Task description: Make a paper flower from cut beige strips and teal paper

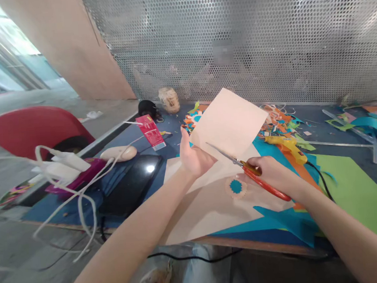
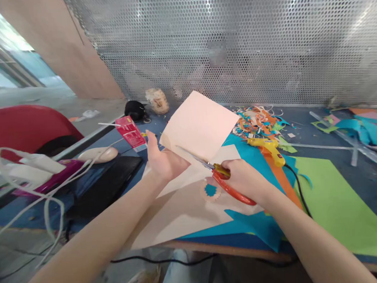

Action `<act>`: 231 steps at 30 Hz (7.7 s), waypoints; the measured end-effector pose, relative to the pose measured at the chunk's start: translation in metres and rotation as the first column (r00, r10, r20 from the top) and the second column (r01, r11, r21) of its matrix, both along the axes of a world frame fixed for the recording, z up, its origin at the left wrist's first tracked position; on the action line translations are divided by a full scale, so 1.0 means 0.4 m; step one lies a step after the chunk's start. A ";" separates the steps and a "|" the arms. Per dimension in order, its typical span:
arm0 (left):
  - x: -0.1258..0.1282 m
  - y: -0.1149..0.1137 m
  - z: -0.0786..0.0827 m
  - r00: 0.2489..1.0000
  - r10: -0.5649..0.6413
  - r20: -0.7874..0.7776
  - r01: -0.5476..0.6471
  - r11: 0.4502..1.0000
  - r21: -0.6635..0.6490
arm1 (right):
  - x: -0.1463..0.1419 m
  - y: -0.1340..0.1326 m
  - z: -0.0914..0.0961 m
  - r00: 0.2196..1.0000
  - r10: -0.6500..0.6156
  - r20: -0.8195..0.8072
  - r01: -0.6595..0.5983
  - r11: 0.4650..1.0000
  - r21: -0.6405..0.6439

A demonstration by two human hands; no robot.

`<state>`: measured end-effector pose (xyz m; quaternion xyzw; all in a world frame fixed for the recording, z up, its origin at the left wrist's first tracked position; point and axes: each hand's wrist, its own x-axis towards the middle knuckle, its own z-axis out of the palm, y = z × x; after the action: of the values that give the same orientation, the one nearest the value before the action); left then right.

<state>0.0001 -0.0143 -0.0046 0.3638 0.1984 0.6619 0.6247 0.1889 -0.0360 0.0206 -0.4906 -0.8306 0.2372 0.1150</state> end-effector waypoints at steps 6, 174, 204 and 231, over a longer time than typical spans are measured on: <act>0.001 0.003 0.000 0.994 -0.098 0.051 0.097 0.995 0.020 | 0.001 0.002 -0.004 1.000 -0.018 0.004 0.018 1.000 -0.007; -0.001 0.023 -0.014 0.822 0.423 -0.380 -0.339 0.901 0.270 | -0.008 -0.001 -0.008 0.985 -0.150 -0.081 0.151 0.989 0.005; 0.002 0.006 0.016 0.915 0.287 -0.285 -0.260 0.957 0.131 | -0.011 -0.022 0.008 0.946 -0.079 -0.314 0.001 0.970 -0.241; -0.003 0.003 0.013 0.898 0.324 -0.299 -0.286 0.944 0.163 | -0.017 -0.028 0.008 0.946 -0.073 -0.316 -0.008 0.968 -0.249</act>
<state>-0.0012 -0.0131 0.0006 0.4663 0.3137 0.6938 0.4504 0.1820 -0.0473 0.0239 -0.4693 -0.7562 0.4139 0.1912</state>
